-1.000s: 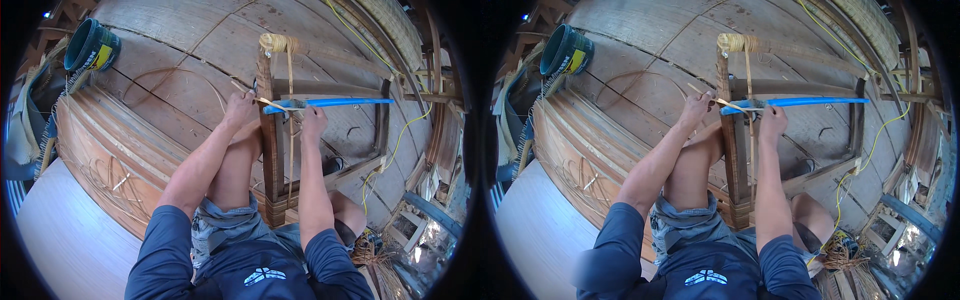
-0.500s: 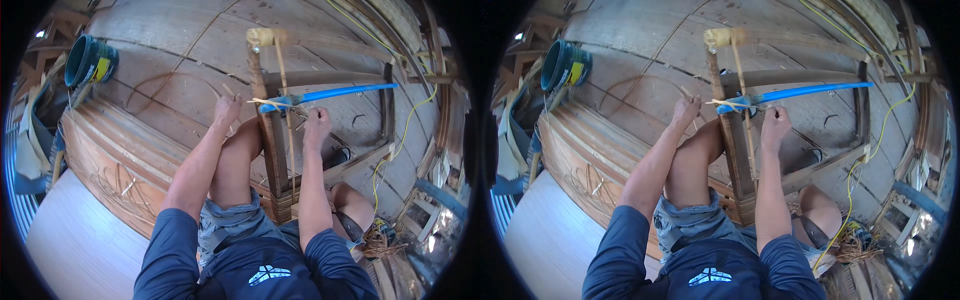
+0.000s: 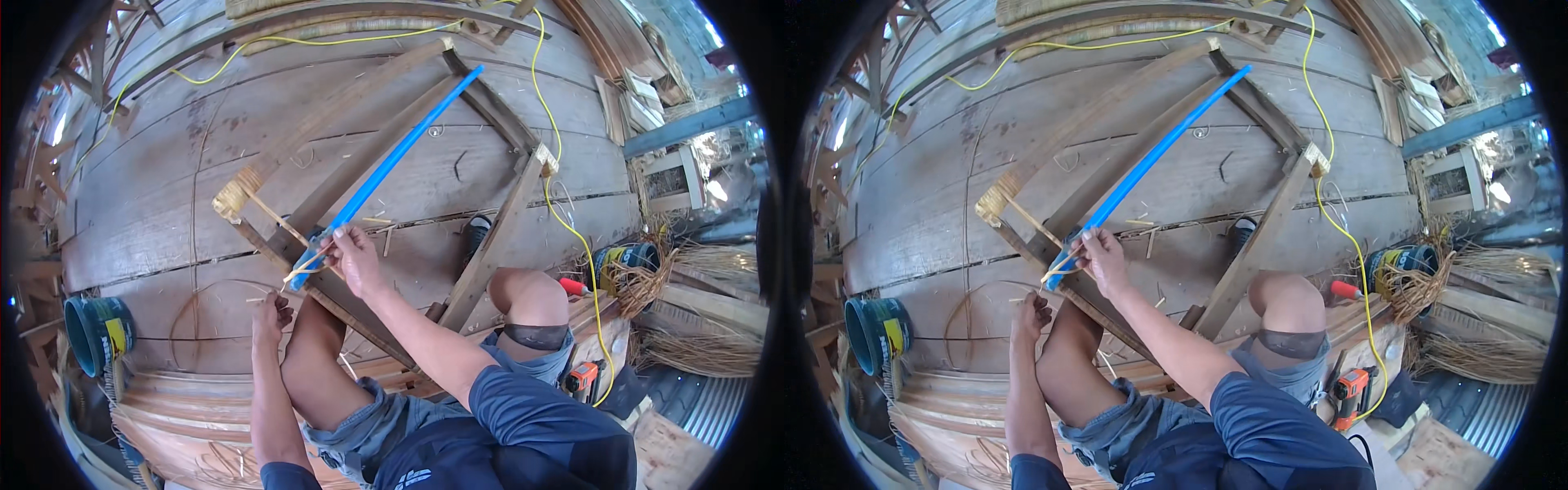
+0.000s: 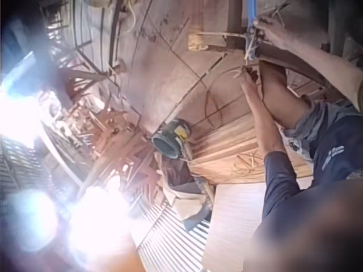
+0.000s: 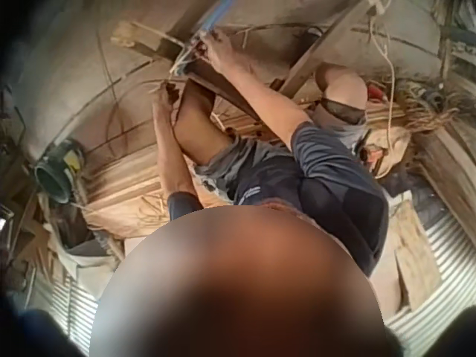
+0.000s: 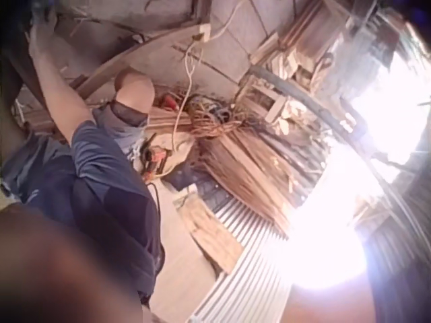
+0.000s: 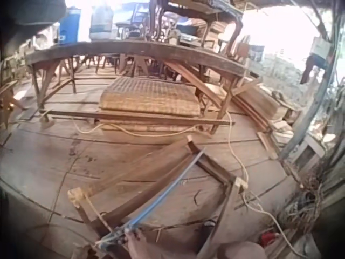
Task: Repairing a wooden furniture frame by weaving and stapling natural rattan strips.
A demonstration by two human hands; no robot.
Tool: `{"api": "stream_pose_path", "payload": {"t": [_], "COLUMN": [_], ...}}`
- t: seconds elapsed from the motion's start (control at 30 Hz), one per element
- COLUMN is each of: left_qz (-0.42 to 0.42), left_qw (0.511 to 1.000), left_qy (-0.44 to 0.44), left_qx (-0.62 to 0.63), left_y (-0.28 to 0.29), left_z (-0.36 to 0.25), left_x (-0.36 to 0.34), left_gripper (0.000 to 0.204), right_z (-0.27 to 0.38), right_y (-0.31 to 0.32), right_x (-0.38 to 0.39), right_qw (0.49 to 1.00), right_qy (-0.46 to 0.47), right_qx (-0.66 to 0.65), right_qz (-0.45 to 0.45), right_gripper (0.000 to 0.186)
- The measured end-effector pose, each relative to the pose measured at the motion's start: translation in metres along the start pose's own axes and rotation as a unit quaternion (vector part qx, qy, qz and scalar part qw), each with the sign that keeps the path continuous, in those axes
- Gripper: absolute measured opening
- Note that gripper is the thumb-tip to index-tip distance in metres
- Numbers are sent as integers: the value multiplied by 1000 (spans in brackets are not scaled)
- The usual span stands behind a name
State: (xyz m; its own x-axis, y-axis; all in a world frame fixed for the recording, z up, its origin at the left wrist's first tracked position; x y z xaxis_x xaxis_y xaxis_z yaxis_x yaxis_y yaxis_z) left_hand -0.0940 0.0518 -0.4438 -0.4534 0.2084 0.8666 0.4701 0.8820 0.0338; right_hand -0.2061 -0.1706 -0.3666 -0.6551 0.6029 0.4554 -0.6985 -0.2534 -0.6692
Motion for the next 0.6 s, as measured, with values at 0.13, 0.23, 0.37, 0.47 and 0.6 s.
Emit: {"api": "stream_pose_path", "payload": {"t": [0.13,0.23,0.37,0.47,0.6], "left_qz": [-8,12,42,63,85], "left_qw": [1000,1000,997,992,987], "left_qy": [6,13,19,21,52], "left_qx": [-7,11,66,111,126], "left_y": [1,1,-4,-11,-17], "left_z": [3,5,6,3,-1], "left_x": [-2,-4,-3,0,13], "left_gripper": [22,25,26,28,35], "right_z": [-3,47,55,43,40], "right_y": [5,1,-21,-24,-28], "right_x": [-2,-6,-28,-40,-52], "right_qw": [999,880,642,453,434], "right_qy": [1,280,278,207,113], "right_qx": [49,379,701,836,848], "right_qz": [-3,-59,140,232,283], "right_gripper": [18,43,34,28,31]}}
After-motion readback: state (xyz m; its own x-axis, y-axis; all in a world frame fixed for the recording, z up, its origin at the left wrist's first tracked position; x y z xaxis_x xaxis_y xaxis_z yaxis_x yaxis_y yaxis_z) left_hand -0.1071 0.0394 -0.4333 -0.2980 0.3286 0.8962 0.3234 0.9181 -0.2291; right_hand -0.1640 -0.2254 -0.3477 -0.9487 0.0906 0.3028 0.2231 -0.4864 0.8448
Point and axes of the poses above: each hand's wrist, its own x-axis away from the middle knuckle, its own y-axis out of the back of the hand, z = x × y, the point moved 7 cm from there along -x, towards the middle knuckle, and after that the axes turned 1 degree about z, right-handed, at the moved point
